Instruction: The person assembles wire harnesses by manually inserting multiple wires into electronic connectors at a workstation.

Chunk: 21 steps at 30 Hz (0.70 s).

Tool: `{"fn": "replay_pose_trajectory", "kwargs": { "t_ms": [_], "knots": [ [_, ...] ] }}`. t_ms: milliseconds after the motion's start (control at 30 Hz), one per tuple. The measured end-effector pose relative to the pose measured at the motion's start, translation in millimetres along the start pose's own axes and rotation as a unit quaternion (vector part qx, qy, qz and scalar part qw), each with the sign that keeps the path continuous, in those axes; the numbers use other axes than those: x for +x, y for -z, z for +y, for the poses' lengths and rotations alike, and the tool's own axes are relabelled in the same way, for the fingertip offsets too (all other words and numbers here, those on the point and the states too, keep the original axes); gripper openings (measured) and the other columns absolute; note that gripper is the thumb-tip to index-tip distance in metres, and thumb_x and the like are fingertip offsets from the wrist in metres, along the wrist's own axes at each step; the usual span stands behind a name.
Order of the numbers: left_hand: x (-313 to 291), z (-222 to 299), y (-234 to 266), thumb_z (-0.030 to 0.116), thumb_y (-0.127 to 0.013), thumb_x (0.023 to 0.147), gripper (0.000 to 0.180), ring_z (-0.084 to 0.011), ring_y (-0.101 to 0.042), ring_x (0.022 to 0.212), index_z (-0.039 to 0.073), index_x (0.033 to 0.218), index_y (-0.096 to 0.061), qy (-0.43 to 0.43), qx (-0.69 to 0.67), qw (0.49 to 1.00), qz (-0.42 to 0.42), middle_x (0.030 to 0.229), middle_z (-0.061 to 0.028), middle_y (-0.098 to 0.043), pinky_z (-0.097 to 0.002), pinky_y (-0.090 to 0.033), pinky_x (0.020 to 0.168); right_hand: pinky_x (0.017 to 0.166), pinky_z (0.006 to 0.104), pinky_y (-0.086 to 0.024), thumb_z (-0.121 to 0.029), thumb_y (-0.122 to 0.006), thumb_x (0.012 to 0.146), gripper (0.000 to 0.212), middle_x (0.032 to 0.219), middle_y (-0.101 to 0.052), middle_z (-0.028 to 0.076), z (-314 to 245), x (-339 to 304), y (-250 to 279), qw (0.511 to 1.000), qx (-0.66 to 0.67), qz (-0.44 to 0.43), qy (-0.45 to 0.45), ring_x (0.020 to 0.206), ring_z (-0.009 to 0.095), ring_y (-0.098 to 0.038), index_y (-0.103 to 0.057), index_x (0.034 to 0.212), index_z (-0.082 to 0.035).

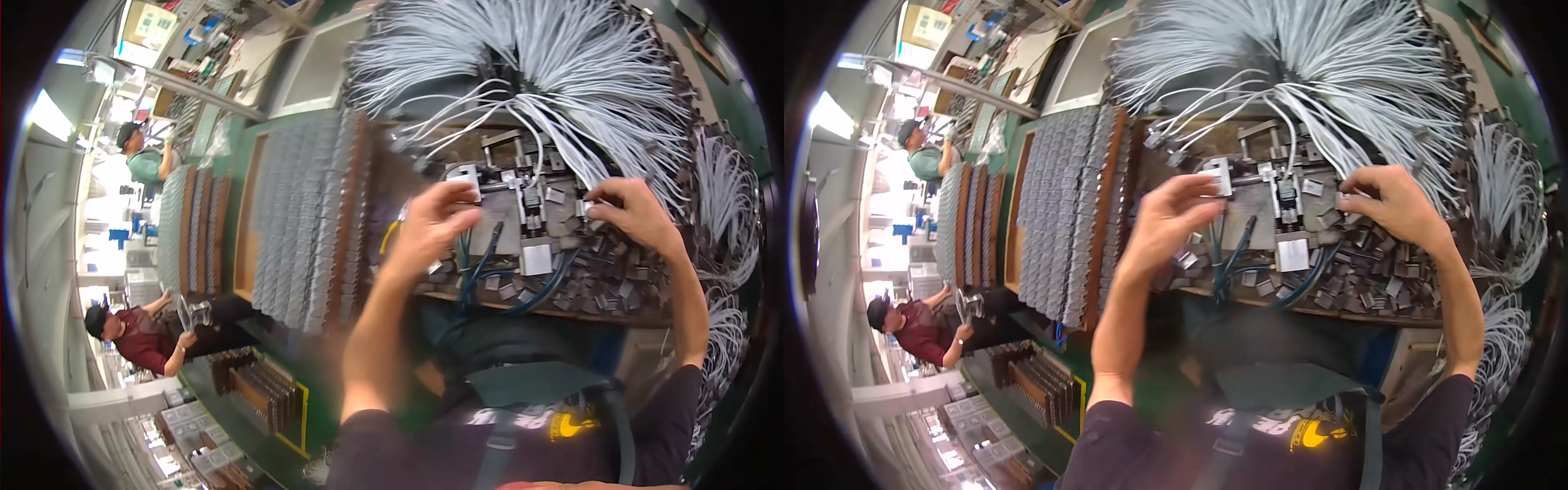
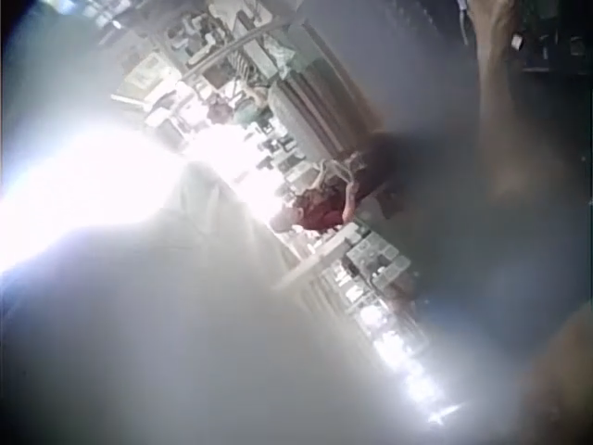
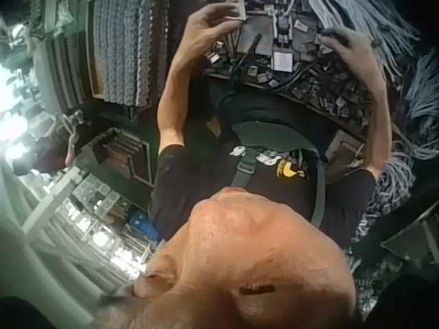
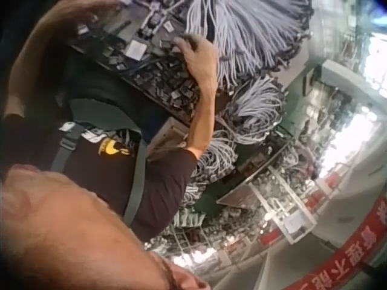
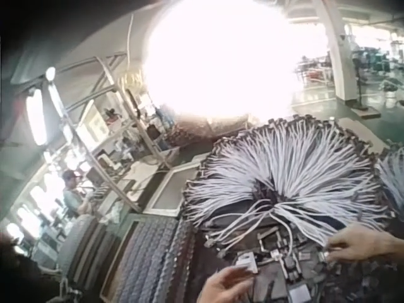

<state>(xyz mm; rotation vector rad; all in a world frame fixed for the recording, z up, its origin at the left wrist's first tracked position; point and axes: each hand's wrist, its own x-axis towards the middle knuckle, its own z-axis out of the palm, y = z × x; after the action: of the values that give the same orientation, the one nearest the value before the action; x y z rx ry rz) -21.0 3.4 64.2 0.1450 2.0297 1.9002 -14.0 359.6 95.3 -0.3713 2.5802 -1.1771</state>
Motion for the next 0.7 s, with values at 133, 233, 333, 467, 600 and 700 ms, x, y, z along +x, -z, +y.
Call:
{"fn": "replay_pose_trajectory", "kwargs": {
  "t_ms": [133, 233, 333, 467, 600, 700],
  "knots": [
    [-54.0, 35.2, 114.8, 0.004, -0.076, 0.091, 0.039, -0.0193, -0.069, 0.105, -0.003, 0.128, -0.064, -0.006, 0.164, 0.969, 0.186, 0.117, -0.014, -0.071, -0.0309, -0.057, 0.091, 0.067, 0.0444, -0.047, -0.013, -0.069, 0.092, 0.016, 0.08, -0.065, 0.017, 6.7, -1.3, -14.2, 0.968, -0.213, 0.121, 0.057, 0.074, 0.035, -0.064, -0.068, 0.091, 0.003],
    [-78.4, 15.9, 215.3, 0.005, -0.076, 0.091, 0.038, -0.016, -0.069, 0.099, -0.002, 0.127, -0.065, -0.013, 0.229, 0.922, 0.313, 0.114, -0.0109, -0.071, -0.0274, -0.058, 0.082, 0.07, 0.0505, -0.046, -0.015, -0.067, 0.094, 0.017, 0.081, -0.064, 0.018, 16.8, -0.7, -21.9, 0.934, -0.302, 0.189, 0.038, 0.078, 0.043, -0.061, -0.065, 0.088, 0.001],
    [-103.9, -3.9, 303.3, 0.004, -0.075, 0.092, 0.04, -0.0181, -0.071, 0.094, -0.007, 0.128, -0.061, 0.015, 0.179, 0.896, 0.405, 0.111, -0.0125, -0.07, -0.0286, -0.06, 0.079, 0.064, 0.0438, -0.047, -0.017, -0.069, 0.094, 0.017, 0.077, -0.061, 0.011, 37.1, 5.0, -14.6, 0.891, -0.372, 0.252, 0.057, 0.07, 0.033, -0.061, -0.064, 0.09, -0.001],
    [-127.6, -40.6, 392.9, 0.002, -0.072, 0.091, 0.04, -0.0203, -0.072, 0.094, -0.008, 0.128, -0.061, 0.036, 0.189, 0.855, 0.482, 0.112, -0.0142, -0.07, -0.0287, -0.06, 0.079, 0.056, 0.0221, -0.037, -0.023, -0.07, 0.099, 0.018, 0.081, -0.052, -0.003, 39.1, 6.8, -4.9, 0.93, 0.273, 0.173, -0.178, 0.064, 0.004, -0.045, -0.063, 0.092, -0.008],
    [-118.3, -62.4, 435.1, 0.0, -0.069, 0.086, 0.047, -0.0172, -0.068, 0.09, -0.005, 0.132, -0.062, 0.136, 0.081, 0.843, 0.514, 0.102, -0.0094, -0.069, -0.0292, -0.057, 0.077, 0.057, 0.0211, -0.041, -0.024, -0.067, 0.102, 0.015, 0.078, -0.052, -0.002, 22.1, 4.6, -19.6, 0.793, 0.551, 0.186, -0.181, 0.062, 0.005, -0.046, -0.061, 0.105, -0.009],
    [-160.5, -75.8, 501.3, 0.007, -0.067, 0.088, 0.061, -0.0203, -0.066, 0.095, 0.002, 0.147, -0.049, 0.168, -0.071, 0.871, 0.455, 0.101, -0.0061, -0.065, -0.0342, -0.054, 0.086, 0.07, 0.0233, -0.052, -0.007, -0.072, 0.091, 0.018, 0.093, -0.065, 0.002, -20.0, 20.8, -14.2, 0.938, 0.311, 0.037, -0.148, 0.077, 0.009, -0.063, -0.064, 0.107, -0.001]
  ]
}}
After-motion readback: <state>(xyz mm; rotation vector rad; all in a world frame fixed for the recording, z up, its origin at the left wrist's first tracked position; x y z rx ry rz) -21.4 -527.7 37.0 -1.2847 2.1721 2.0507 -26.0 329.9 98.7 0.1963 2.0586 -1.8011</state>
